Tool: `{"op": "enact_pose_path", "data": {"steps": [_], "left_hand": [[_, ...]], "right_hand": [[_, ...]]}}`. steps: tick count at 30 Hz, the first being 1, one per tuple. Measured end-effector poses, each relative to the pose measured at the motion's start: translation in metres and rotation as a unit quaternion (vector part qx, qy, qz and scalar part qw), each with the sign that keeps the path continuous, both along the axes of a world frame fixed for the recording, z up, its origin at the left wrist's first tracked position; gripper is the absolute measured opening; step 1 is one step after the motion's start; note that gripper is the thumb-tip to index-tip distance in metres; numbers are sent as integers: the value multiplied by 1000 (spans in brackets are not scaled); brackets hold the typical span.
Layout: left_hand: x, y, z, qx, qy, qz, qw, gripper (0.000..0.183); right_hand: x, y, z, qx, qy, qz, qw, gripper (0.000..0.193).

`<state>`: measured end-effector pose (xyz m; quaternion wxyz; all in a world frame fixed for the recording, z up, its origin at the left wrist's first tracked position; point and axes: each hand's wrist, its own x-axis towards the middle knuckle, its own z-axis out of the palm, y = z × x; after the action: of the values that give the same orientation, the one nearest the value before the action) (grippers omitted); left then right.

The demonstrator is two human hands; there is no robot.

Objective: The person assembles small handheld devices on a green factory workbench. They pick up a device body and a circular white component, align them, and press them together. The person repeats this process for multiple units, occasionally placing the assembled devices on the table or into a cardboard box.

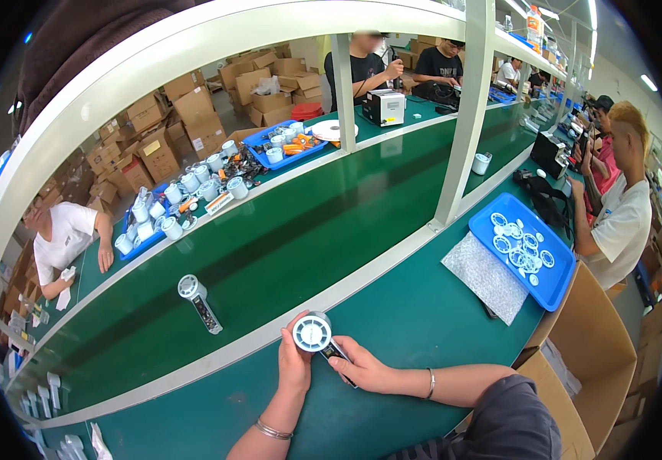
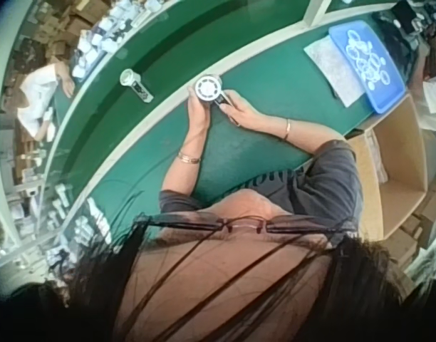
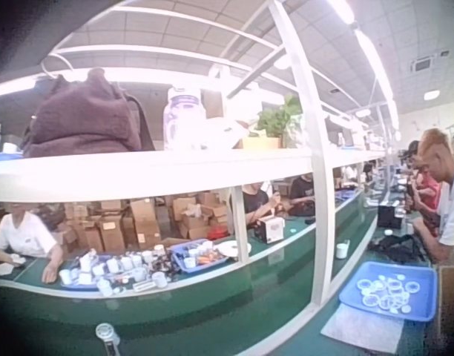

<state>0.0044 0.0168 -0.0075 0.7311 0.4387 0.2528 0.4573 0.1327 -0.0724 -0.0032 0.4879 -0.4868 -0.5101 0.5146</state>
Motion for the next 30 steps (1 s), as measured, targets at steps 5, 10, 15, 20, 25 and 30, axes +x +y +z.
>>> {"op": "enact_pose_path", "data": {"steps": [5, 10, 15, 20, 25, 30], "left_hand": [[0, -1, 0, -5, 5, -4, 1000, 59], [-1, 0, -3, -8, -1, -6, 1000, 59], [0, 0, -1, -8, -7, -15, 1000, 59], [-2, -1, -1, -7, -10, -18, 1000, 58], [-1, 1, -5, -6, 1, -20, 1000, 59], [1, 0, -5, 4, 16, -19, 1000, 62]], "right_hand": [[2, 0, 4, -16, 6, 11, 1000, 41], [2, 0, 5, -12, 17, 11, 1000, 39], [2, 1, 3, -11, 16, 4, 1000, 38], [0, 0, 4, -7, -8, -3, 1000, 38], [-1, -1, 2, -6, 62, -12, 998, 37], [1, -1, 5, -13, 80, -17, 997, 37]]}}
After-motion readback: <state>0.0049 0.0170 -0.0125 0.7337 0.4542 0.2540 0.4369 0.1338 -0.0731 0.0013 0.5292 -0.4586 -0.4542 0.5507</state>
